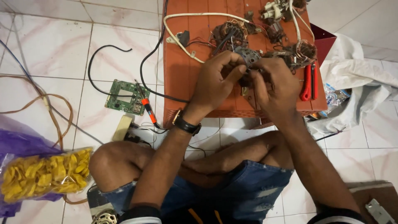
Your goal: The person sits on the floor at a low table with disassembled electric motor parts and works on a motor stator by hand, threading and pressing wire ends into the stator slots and adjusting the windings. They handle the motor housing and copper coil components one at a time while other motor parts and a circuit board sit on the table.
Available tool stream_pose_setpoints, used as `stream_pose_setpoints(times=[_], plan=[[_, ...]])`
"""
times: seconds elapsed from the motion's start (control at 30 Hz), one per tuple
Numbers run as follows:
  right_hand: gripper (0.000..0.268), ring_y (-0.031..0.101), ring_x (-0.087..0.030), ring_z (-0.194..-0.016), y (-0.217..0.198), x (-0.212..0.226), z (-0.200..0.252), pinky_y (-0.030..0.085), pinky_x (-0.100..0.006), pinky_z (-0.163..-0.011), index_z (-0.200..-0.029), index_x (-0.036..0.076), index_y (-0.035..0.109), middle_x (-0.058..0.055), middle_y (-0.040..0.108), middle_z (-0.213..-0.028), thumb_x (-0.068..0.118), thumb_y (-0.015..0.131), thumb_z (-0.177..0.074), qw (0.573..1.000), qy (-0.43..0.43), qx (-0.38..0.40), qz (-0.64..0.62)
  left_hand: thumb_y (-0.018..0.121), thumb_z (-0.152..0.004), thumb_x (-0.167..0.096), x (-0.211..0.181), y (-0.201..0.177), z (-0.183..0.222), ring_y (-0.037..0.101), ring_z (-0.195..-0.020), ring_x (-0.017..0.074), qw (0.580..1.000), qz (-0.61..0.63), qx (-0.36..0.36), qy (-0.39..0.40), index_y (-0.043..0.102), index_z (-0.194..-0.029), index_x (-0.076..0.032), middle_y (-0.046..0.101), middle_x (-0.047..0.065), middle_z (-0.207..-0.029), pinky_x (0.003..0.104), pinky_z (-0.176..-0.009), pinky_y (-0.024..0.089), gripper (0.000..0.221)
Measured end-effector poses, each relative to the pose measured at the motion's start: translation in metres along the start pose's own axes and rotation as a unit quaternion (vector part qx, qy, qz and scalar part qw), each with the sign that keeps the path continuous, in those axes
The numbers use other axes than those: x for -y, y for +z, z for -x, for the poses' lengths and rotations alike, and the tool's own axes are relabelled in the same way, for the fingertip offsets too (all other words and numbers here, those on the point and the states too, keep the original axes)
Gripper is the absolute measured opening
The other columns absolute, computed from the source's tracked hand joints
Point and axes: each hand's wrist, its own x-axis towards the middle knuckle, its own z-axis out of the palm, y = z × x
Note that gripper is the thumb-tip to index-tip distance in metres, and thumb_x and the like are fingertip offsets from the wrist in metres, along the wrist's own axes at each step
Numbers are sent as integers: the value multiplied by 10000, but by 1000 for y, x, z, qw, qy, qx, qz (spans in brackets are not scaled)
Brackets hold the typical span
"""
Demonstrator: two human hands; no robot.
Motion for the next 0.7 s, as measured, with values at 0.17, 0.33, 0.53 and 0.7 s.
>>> stream_pose_setpoints(times=[0.17,0.33,0.53,0.7], plan=[[114,708,-407,-819,5,-4,-3,573,-441,-691,-1133,-19,759,-166,706,-970,17,770,-1026,1000,-5,-17,-22,692,-954,-185,-2,-1,0,657,-730,148,1000,9,-1,-26,720,-951,-106,621,44,-722,298,-626,517,84],[124,719,-379,-798,10,-12,1,584,-431,-686,-1112,-19,780,-166,726,-970,-3,807,-992,999,-16,-29,-27,701,-951,-194,-2,-1,0,674,-729,152,999,13,-2,-32,722,-948,-104,632,47,-722,292,-618,516,93],[52,716,-422,-787,11,-10,4,563,-424,-638,-1073,-54,764,-194,715,-903,-36,754,-1025,999,-29,-28,-19,719,-950,-232,2,0,0,647,-721,112,999,12,-3,-30,736,-949,-115,644,27,-725,268,-657,519,119],[52,707,-359,-734,17,-13,9,555,-386,-609,-1060,-22,757,-135,701,-848,-13,706,-1052,999,-2,-37,-31,726,-941,-208,0,0,0,705,-750,223,1000,-30,-2,-7,727,-972,-113,670,73,-769,333,-679,546,100]])
